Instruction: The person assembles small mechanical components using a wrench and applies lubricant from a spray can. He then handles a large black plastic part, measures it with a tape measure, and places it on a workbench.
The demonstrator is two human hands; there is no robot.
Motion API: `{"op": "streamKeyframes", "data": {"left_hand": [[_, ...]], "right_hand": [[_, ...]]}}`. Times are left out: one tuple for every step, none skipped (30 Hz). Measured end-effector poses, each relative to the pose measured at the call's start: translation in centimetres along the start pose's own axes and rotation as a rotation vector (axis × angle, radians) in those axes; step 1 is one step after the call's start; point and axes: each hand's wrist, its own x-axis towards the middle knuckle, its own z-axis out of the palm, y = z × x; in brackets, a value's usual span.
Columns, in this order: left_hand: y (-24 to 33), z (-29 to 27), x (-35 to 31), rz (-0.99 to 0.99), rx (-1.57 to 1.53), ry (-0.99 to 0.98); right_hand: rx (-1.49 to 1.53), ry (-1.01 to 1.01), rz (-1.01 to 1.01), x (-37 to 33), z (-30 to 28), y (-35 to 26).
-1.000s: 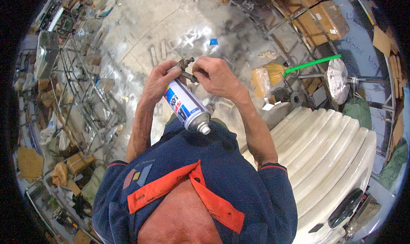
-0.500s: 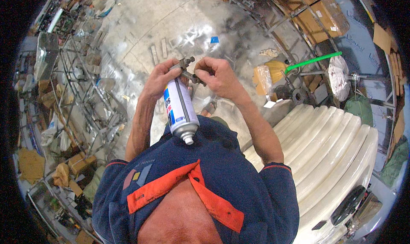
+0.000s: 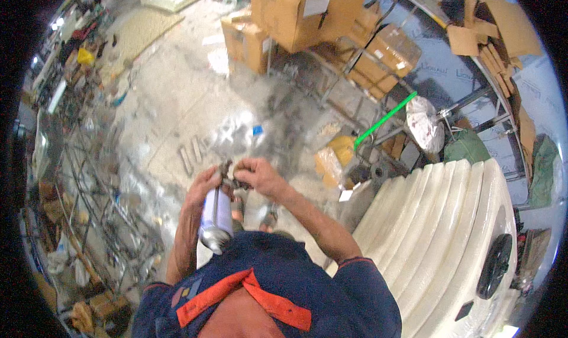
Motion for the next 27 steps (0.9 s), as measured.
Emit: {"op": "streamKeyframes", "data": {"left_hand": [[0.0,0.1,0.3,0.024,0.109,0.100],[0.3,-0.2,0.6,0.057,0.178,0.061],[0.6,-0.3,1.0,0.008,0.267,0.099],[0.9,-0.3,1.3,0.035,0.332,0.079],[1.5,-0.4,1.8,0.091,0.384,0.041],[2.0,-0.3,2.2,0.106,0.457,0.053],[2.6,-0.2,2.5,0.098,0.547,0.080],[3.4,-0.1,3.0,0.193,0.761,0.065],[4.1,0.1,3.3,0.205,0.833,0.086],[4.9,0.2,3.7,0.215,0.915,0.106],[5.6,0.3,4.4,0.270,0.974,0.110],[6.2,0.3,5.2,0.218,0.985,0.144],[6.7,0.1,5.9,0.170,0.857,0.141],[7.3,-0.2,6.9,0.127,0.727,0.135],[7.6,-0.6,7.9,0.057,0.600,0.142],[7.9,-1.2,8.8,0.010,0.482,0.101],[8.2,-1.7,9.7,0.024,0.380,0.062],[8.3,-2.3,10.7,-0.001,0.296,0.054],[8.6,-2.9,11.4,-0.023,0.198,0.036],[9.3,-3.7,12.7,0.024,0.318,0.019],[10.1,-4.6,13.6,0.093,0.365,-0.040],[11.1,-5.4,14.9,0.181,0.508,-0.054],[11.7,-6.0,16.2,0.191,0.678,-0.021],[12.4,-6.6,17.4,0.228,0.779,-0.007],[13.0,-7.3,18.7,0.243,0.896,0.020],[13.7,-8.2,19.9,0.297,1.006,0.030],[14.3,-9.2,21.1,0.194,0.921,0.049]], "right_hand": [[-0.101,0.053,-0.065,-0.1,-0.1,-0.1],[-0.195,0.105,-0.119,-0.1,-0.1,-0.1],[-0.292,0.147,-0.154,0.0,-0.1,0.0],[-0.371,0.189,-0.182,0.1,-0.3,0.2],[-0.452,0.221,-0.194,0.4,-0.4,0.4],[-0.531,0.244,-0.185,0.8,-0.6,0.6],[-0.446,0.266,-0.129,1.3,-0.9,0.6],[-0.359,0.274,-0.051,2.0,-1.1,0.6],[-0.297,0.294,0.049,2.7,-1.3,0.4],[-0.367,0.321,-0.098,3.1,-1.4,0.2],[-0.464,0.364,-0.229,3.7,-1.6,-0.3],[-0.545,0.394,-0.325,4.1,-1.8,-0.8],[-0.609,0.371,-0.456,4.4,-2.1,-1.4],[-0.663,0.335,-0.553,5.0,-2.6,-2.3],[-0.693,0.302,-0.647,5.6,-3.0,-3.0],[-0.694,0.268,-0.661,6.3,-3.3,-3.6],[-0.671,0.235,-0.669,7.2,-3.7,-4.2],[-0.648,0.203,-0.677,8.1,-4.0,-4.6],[-0.653,0.235,-0.565,9.2,-4.6,-4.9],[-0.651,0.259,-0.446,10.4,-5.2,-5.1],[-0.655,0.269,-0.392,11.7,-5.7,-5.1],[-0.423,0.281,-0.169,14.0,-6.1,-5.1],[-0.232,0.232,-0.051,15.4,-6.9,-5.1],[-0.068,0.197,0.089,16.8,-8.0,-5.3],[0.096,0.166,0.227,18.3,-8.7,-5.6],[0.106,0.197,0.207,19.7,-8.8,-5.6],[-0.140,0.258,0.041,21.0,-8.8,-5.9]]}}
